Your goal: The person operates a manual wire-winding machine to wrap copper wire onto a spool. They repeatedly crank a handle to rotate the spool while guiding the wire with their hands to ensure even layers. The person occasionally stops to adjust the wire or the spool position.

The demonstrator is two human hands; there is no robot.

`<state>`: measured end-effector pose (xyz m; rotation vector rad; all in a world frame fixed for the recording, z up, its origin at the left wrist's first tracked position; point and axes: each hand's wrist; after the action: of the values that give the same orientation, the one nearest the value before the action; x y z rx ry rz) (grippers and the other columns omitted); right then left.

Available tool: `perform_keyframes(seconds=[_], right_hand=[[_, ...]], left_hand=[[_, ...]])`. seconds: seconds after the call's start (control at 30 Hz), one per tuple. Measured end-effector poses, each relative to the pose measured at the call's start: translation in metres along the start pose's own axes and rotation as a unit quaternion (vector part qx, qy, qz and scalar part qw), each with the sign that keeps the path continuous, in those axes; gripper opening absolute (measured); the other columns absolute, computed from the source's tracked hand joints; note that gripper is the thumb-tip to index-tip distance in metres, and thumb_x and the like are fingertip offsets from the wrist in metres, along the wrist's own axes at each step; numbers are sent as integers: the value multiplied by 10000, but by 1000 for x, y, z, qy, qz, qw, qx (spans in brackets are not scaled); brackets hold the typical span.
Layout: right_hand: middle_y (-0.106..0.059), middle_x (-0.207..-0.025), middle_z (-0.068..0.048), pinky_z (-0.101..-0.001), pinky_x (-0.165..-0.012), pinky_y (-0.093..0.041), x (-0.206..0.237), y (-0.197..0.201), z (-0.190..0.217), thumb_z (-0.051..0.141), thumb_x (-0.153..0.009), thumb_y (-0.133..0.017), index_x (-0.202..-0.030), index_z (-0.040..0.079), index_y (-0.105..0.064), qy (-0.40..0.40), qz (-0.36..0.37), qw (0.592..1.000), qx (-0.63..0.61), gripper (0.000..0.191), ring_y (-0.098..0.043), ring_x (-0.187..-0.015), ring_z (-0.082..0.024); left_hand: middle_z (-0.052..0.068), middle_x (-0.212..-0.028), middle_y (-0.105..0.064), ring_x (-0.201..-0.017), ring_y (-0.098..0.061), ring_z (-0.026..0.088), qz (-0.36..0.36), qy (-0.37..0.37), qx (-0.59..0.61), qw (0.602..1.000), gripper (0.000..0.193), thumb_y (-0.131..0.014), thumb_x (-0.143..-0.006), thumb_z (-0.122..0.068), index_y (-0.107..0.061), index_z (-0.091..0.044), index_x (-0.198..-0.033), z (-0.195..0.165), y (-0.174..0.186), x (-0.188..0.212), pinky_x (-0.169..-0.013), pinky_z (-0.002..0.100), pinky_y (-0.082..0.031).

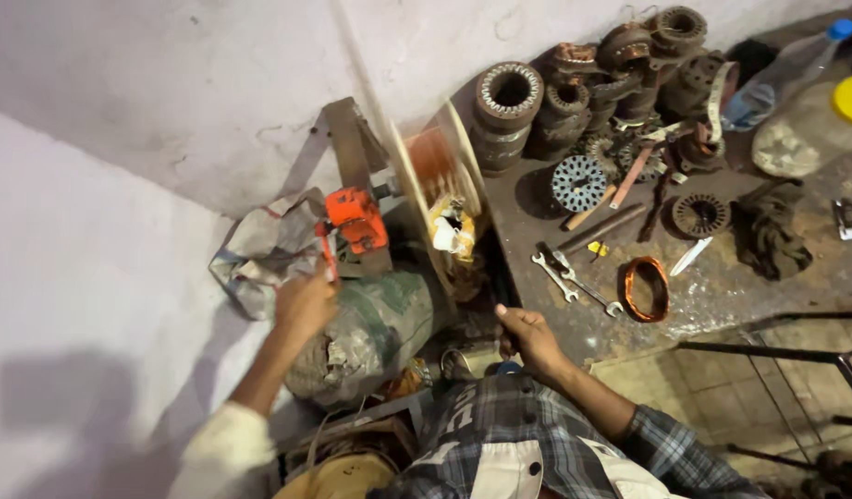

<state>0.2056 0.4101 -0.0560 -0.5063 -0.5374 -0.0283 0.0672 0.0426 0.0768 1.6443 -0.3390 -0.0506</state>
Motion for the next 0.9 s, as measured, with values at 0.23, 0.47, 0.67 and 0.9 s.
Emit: perform_keyframes(seconds=[0.23,0.47,0.67,0.9], right_hand=[[-502,-495,-35,-322,-438,-431,-4,-1,-2,385,-992,-641,-679,48,-620,-1,-26,1000,13,460,-496,-419,-155],[-484,-504,-24,-333,-415,-420,8,-8,5,392,-988,-637,-684,49,-615,9,-5,1000,8,459,-468,-416,-145],[-491,-503,-33,-329,-413,-404,9,-13,10,393,-981,-639,-676,50,-604,8,2,1000,10,460,-474,-414,-156],[-512,-513,-42,-330,-418,-404,2,-13,2,388,-975,-648,-672,65,-593,-20,-19,1000,2,446,-474,-413,-161]], left_hand=[[123,-789,-686,-685,-677,335,-259,-100,-117,954,669,-770,-920,-329,-516,-61,-1478,35,107,-93,-617,487,-512],[175,-1034,-739,-955,-699,422,-228,67,-45,970,591,-649,-923,-238,-528,-94,-1484,22,3,-148,-737,550,-546],[228,-836,-728,-798,-728,427,-19,56,-9,998,360,-659,-890,-384,-718,-38,-967,6,-42,-26,-730,558,-567],[172,-832,-736,-748,-730,382,-160,-27,-86,983,487,-718,-921,-293,-597,-231,-1389,24,98,-39,-654,516,-567]])
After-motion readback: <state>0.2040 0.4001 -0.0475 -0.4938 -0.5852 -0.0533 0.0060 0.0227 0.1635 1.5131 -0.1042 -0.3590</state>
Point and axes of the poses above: each hand's wrist, its own x-axis away from the middle knuckle, its own y-axis out of the back of the hand, z = x × y
